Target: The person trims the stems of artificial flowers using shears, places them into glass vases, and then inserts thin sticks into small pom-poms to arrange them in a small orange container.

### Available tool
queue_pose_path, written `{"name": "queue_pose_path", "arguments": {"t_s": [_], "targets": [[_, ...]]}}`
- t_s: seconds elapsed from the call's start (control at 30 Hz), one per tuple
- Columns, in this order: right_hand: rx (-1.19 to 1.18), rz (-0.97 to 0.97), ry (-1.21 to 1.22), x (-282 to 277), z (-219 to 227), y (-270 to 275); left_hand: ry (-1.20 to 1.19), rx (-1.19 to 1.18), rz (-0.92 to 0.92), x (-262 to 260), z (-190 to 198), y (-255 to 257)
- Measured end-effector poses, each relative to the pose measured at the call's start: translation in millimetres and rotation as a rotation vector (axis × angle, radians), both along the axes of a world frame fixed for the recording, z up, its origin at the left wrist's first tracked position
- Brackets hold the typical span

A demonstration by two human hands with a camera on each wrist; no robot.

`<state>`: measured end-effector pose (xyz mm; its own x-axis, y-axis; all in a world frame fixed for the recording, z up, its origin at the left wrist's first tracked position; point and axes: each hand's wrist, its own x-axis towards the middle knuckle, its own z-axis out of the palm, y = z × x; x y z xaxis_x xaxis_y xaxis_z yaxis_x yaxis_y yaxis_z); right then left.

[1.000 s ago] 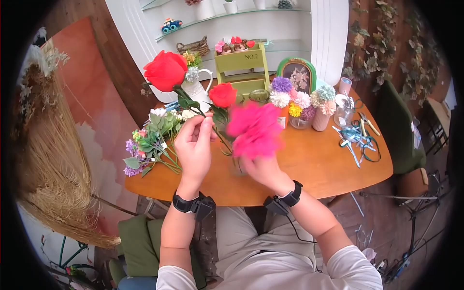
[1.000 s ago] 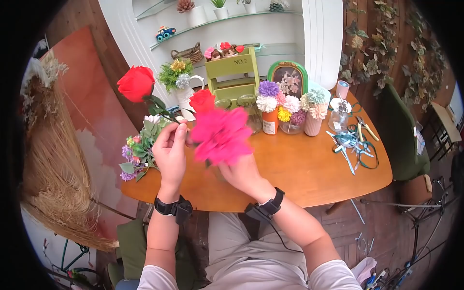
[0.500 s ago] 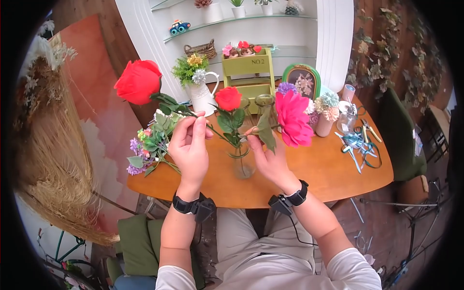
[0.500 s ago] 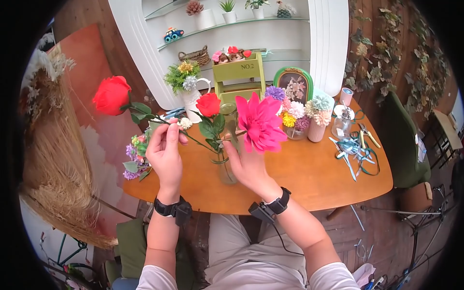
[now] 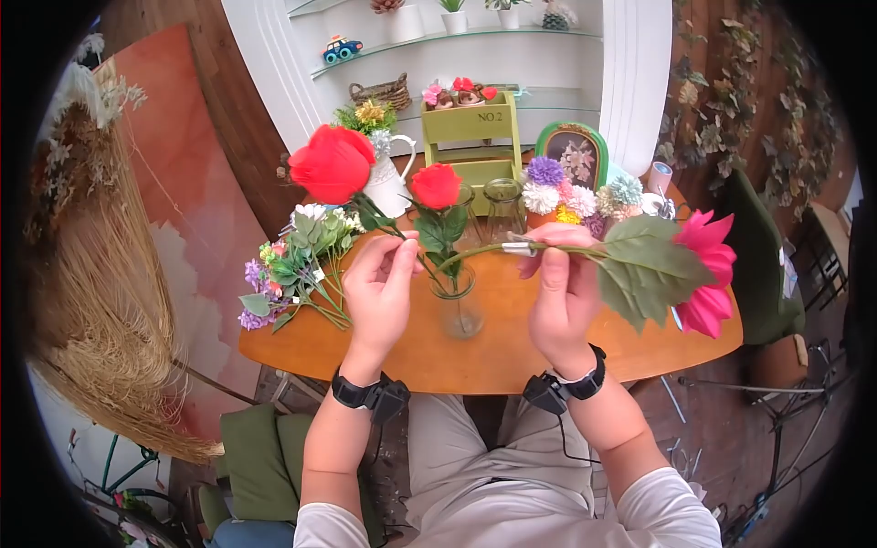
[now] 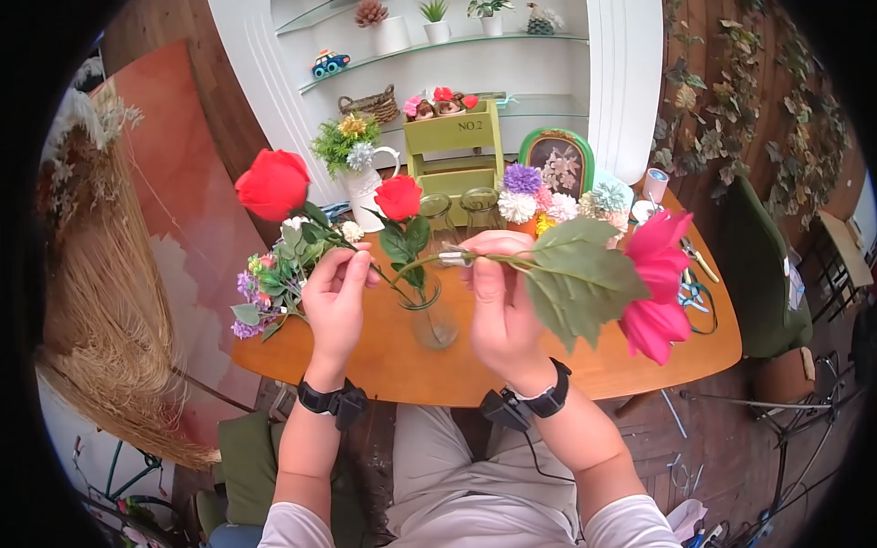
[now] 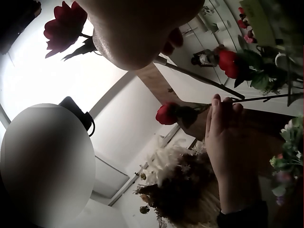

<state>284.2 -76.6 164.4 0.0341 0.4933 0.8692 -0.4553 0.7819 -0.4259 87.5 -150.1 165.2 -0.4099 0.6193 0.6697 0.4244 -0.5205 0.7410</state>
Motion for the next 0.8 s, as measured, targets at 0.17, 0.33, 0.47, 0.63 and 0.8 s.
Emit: {"name": "queue_pose_path", "arguments": {"t_s": [0.17, 0.33, 0.47, 0.63, 0.8], "targets": [[-0.101, 0.051, -0.052, 13.0, -3.2, 1.2, 0.067, -0.234, -0.007, -5.2, -19.5, -2.0], [-0.185, 0.121, -0.168, 22.4, -6.6, -3.1, 0.125, -0.358, 0.008, -14.2, -45.1, 1.5], [-0.154, 0.102, -0.284, 20.9, -10.4, -10.0, 0.145, -0.385, 0.089, 3.0, -31.6, -13.0], [-0.047, 0.073, -0.635, 27.7, -6.7, -22.5, 0.211, -0.401, 0.212, 6.0, -38.8, -47.7], [0.201, 0.005, -0.664, 11.2, -22.2, -35.1, 0.275, -0.315, -0.107, 31.9, -45.0, -94.3]]}}
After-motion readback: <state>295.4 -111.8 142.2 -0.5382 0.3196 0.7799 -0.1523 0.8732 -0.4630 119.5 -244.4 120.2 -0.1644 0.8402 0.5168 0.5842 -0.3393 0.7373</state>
